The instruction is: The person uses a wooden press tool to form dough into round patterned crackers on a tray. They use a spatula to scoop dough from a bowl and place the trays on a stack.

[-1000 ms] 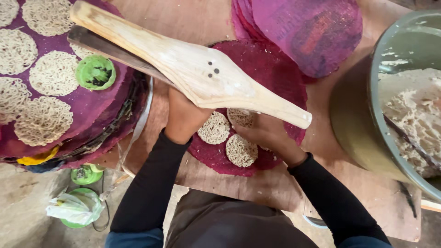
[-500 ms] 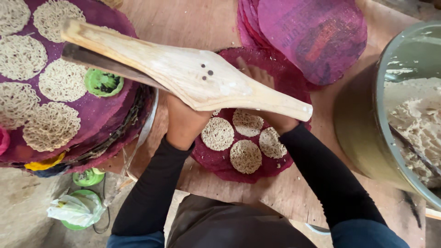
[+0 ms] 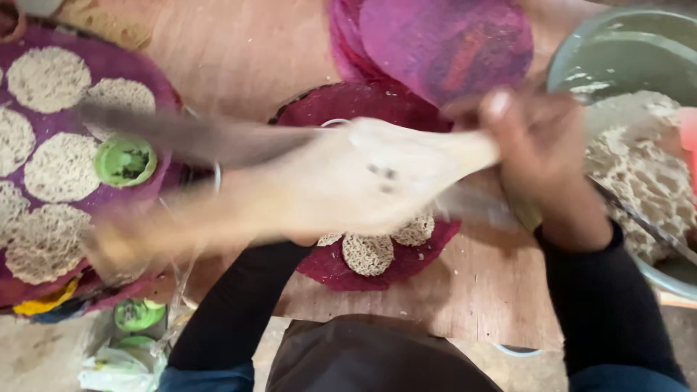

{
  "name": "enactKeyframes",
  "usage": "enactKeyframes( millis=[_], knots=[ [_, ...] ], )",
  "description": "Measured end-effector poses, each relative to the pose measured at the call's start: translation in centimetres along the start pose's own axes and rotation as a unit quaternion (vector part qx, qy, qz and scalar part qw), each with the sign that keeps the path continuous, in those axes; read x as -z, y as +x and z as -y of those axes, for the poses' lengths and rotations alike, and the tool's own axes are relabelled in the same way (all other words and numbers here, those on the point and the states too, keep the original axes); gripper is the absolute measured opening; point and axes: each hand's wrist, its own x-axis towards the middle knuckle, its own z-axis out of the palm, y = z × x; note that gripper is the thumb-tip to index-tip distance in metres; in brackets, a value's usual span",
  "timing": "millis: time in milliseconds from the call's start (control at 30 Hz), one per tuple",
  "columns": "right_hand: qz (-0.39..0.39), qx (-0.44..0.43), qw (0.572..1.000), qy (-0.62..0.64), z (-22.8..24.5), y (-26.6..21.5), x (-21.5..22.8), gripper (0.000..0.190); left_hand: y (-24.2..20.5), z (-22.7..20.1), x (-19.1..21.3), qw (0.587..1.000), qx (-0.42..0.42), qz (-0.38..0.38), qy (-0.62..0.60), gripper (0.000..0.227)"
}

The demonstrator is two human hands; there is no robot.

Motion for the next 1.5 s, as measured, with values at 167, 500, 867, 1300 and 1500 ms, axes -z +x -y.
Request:
enactKeyframes(
  millis=[167, 500, 867, 1300, 1500],
  knots=[
    [-0.113, -0.125, 0.979, 0.114, 4.7, 5.1, 1.1, 0.037, 5.2, -9.3, -0.3, 0.974, -0.116, 0.012, 0.192, 0.029],
    [-0.015, -0.050, 0.995, -0.088, 10.1, -2.3, 1.4, 0.019, 4.2, -14.5, 2.9, 0.961, 0.026, 0.141, 0.237, 0.025],
    [0.009, 0.225, 0.956, -0.189, 10.0, -5.5, 4.4, 0.025, 3.7, -11.2, 4.8, 0.969, 0.029, 0.215, -0.117, 0.036],
    [-0.501, 0.015, 0.848, 0.175, -4.4, -3.7, 10.0, 0.008, 2.1, -10.8, -5.0, 0.965, 0.011, 0.044, -0.258, 0.048],
    [-0.087, 0.027, 0.931, -0.353, -5.1, -9.2, 2.9, 0.007, 3.7, -7.6, -0.5, 0.976, -0.178, -0.060, -0.111, 0.049]
  ],
)
